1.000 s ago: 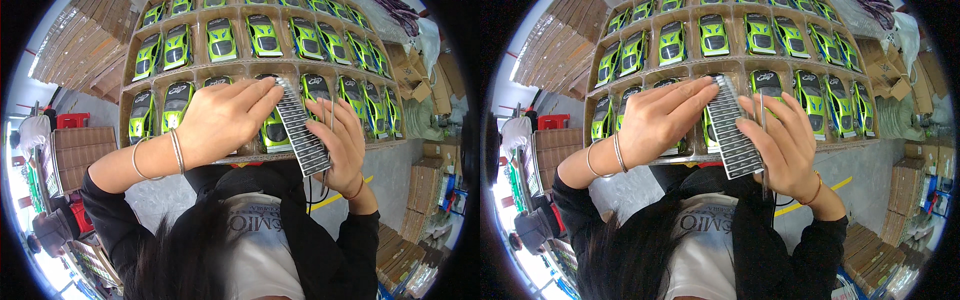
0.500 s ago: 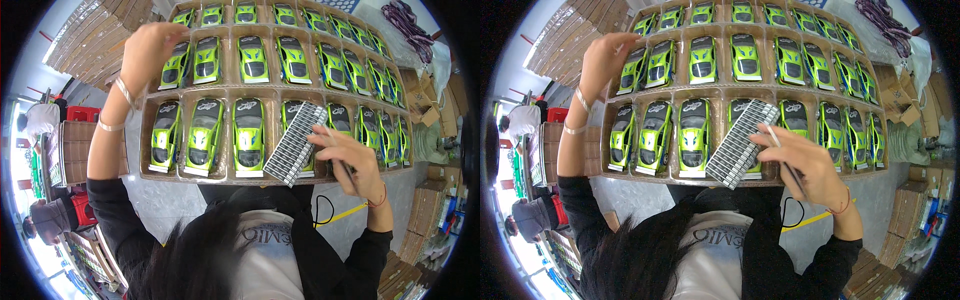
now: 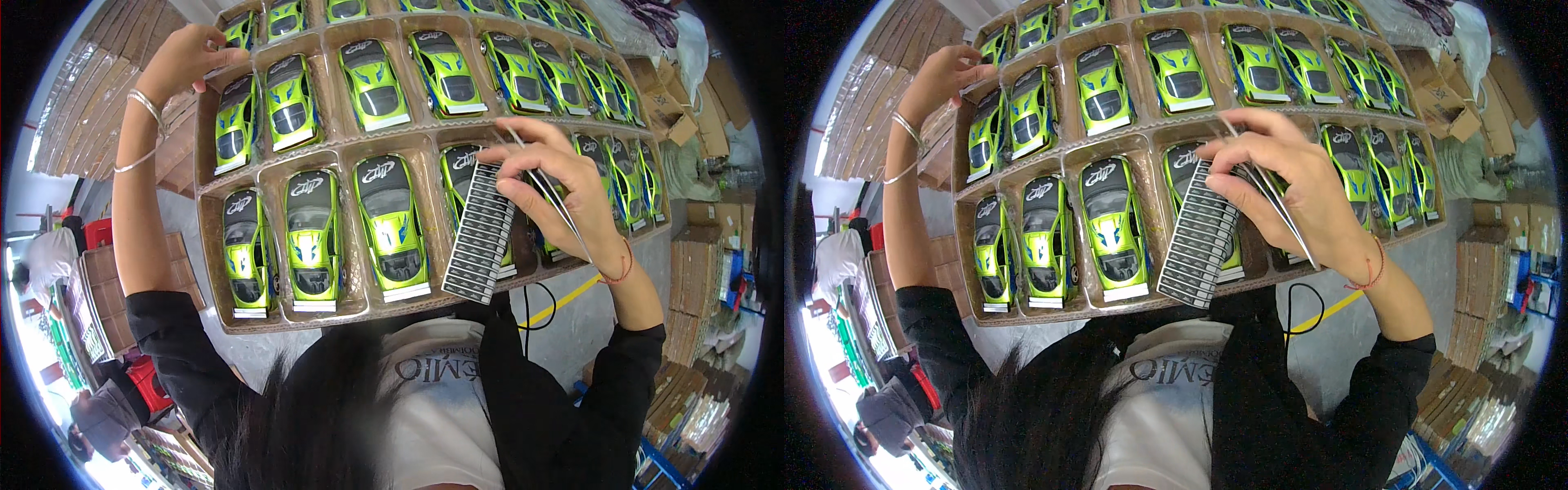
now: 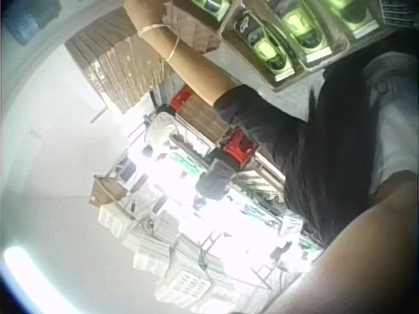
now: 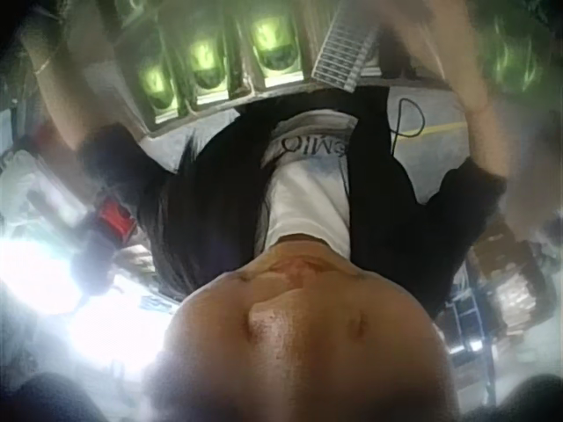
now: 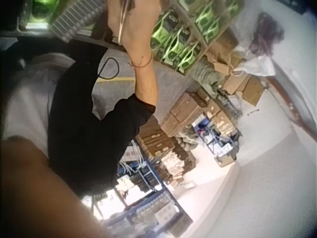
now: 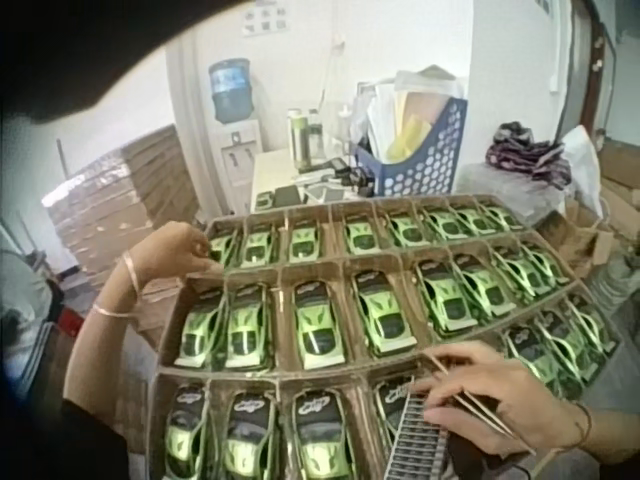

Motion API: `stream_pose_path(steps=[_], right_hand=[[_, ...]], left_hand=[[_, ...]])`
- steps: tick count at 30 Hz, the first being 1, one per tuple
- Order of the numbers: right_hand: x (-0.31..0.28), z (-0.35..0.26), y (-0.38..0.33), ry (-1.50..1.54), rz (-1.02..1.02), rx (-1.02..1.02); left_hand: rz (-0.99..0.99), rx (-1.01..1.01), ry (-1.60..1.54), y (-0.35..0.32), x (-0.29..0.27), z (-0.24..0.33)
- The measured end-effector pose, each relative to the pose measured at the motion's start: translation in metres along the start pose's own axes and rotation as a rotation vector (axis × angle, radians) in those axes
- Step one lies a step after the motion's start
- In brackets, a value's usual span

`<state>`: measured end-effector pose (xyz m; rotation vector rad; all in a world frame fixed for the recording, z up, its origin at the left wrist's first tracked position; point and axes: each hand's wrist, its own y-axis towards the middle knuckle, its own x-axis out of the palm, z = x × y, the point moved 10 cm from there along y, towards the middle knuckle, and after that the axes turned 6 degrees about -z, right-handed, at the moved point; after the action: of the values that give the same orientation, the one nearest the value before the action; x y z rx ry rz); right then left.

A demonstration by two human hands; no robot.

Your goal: The recorder picks up a tray of toy cars, walks across a warehouse floor, sets it down on a table, and uses tweezers to inspect/apply stickers to the underside of individual cars.

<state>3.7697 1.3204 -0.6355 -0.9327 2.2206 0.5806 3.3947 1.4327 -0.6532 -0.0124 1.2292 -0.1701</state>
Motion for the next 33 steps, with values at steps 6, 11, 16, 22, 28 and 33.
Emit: stream_pose_path(steps=[6, 11, 16, 22, 28, 33], right_hand=[[-0.013, -0.018, -0.01, -0.231, 0.18, 0.058], [0.003, -0.025, -0.001, -0.201, 0.15, -0.03], [0.016, -0.033, 0.015, -0.018, 0.006, -0.097], [0.014, 0.009, 0.019, 0.528, 0.029, 0.236], [0.026, 0.007, 0.032, 1.026, -0.211, 0.211], [0.031, 0.028, 0.035, 1.283, -0.262, 0.172]], left_hand=[[-0.1, -0.287, 0.206, 0.021, 0.003, -0.044], [-0.166, -0.322, 0.15, 0.047, 0.019, -0.079], [-0.116, -0.376, -0.014, 0.052, 0.033, -0.104], [-0.03, -0.147, -0.092, 0.014, 0.023, -0.047], [-0.145, 0.053, 0.133, 0.02, 0.015, -0.027], [-0.211, -0.032, 0.229, 0.017, 0.006, -0.002]])
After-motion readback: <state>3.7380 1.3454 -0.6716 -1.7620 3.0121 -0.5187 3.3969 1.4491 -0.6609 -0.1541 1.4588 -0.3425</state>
